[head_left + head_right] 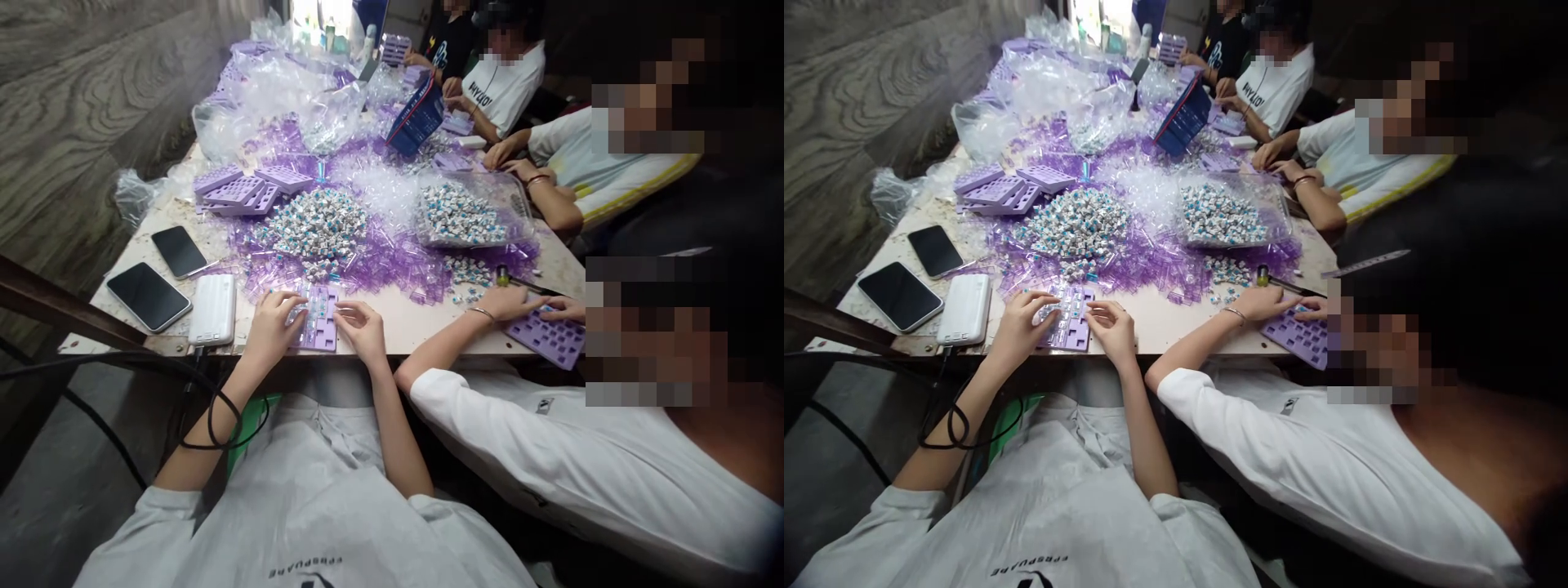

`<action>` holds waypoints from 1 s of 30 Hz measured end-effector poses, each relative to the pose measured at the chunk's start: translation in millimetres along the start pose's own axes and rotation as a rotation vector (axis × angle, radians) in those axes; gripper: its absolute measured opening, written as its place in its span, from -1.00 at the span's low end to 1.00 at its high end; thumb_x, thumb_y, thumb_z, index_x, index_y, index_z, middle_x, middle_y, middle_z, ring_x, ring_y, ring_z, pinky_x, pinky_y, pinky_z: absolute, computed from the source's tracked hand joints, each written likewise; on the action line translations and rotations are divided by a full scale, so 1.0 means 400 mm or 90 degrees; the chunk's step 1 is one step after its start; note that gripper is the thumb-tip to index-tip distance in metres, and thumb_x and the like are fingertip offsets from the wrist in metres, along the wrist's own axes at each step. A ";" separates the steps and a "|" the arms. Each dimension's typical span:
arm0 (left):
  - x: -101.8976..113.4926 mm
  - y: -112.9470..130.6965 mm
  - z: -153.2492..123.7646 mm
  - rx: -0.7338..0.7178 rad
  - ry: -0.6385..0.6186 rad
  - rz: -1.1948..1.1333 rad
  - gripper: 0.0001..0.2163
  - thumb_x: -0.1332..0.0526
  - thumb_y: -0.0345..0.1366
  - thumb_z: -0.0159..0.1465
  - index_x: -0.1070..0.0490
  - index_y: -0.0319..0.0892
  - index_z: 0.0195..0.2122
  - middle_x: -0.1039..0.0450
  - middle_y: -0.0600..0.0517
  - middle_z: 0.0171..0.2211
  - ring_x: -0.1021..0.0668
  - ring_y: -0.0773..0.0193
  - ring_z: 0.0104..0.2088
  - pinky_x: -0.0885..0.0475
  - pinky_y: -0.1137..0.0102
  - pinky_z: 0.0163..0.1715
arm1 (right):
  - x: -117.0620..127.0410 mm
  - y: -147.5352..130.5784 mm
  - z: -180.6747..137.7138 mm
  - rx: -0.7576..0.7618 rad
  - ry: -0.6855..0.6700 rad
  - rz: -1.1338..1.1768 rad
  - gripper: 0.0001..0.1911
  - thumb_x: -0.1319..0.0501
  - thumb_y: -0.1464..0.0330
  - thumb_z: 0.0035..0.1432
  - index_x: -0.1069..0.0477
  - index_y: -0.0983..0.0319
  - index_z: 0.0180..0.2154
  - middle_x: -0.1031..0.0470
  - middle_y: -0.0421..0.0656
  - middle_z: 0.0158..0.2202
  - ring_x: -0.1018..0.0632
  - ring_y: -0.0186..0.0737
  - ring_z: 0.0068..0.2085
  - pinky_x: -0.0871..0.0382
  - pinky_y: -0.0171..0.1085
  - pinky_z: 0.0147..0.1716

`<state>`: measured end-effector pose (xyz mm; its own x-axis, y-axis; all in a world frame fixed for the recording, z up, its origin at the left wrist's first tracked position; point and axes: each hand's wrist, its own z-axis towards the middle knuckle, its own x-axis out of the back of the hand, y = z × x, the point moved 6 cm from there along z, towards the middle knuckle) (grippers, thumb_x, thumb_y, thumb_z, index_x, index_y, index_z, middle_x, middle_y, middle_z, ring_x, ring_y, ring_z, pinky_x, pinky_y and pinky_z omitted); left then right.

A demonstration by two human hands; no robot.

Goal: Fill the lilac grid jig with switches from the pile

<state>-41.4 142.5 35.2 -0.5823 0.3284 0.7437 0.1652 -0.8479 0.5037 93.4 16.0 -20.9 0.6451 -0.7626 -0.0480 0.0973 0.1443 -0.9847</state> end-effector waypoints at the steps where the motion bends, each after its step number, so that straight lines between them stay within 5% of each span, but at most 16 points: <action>1: -0.003 -0.003 -0.003 -0.009 -0.007 -0.028 -0.82 -0.15 -0.27 0.37 -0.50 -0.12 -0.08 -0.50 -0.08 -0.09 -0.52 0.07 -0.03 -0.33 0.02 0.13 | -0.007 -0.005 0.002 0.017 -0.012 -0.019 -0.68 -0.42 0.17 0.01 -0.56 0.21 -0.23 -0.56 -0.09 -0.16 -0.62 -0.22 -0.23 -0.59 -0.25 -0.16; 16: -0.044 -0.001 -0.026 -0.052 -0.029 -0.130 -0.78 -0.14 -0.35 0.38 -0.47 -0.13 0.00 -0.48 -0.08 -0.05 -0.55 0.16 -0.03 -0.48 0.22 0.02 | -0.031 -0.020 -0.003 0.082 -0.051 -0.173 -0.75 -0.37 0.24 0.11 -0.63 0.17 -0.16 -0.55 -0.13 -0.20 -0.39 -0.37 -0.43 -0.29 -0.36 -0.49; 30: -0.066 -0.004 -0.032 -0.136 -0.036 -0.087 -0.74 -0.10 -0.37 0.40 -0.50 -0.10 0.03 -0.53 -0.07 -0.05 -0.52 0.14 -0.01 -0.48 0.17 0.04 | -0.033 -0.011 -0.004 0.112 -0.048 -0.219 -0.73 -0.35 0.22 0.12 -0.64 0.19 -0.17 -0.56 -0.13 -0.26 -0.41 -0.35 -0.45 -0.36 -0.32 -0.40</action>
<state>-36.6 130.0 9.1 -0.5409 0.4636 0.7018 -0.0870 -0.8608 0.5015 83.3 24.5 -16.1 0.6057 -0.7375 0.2987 0.4412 -0.0011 -0.8974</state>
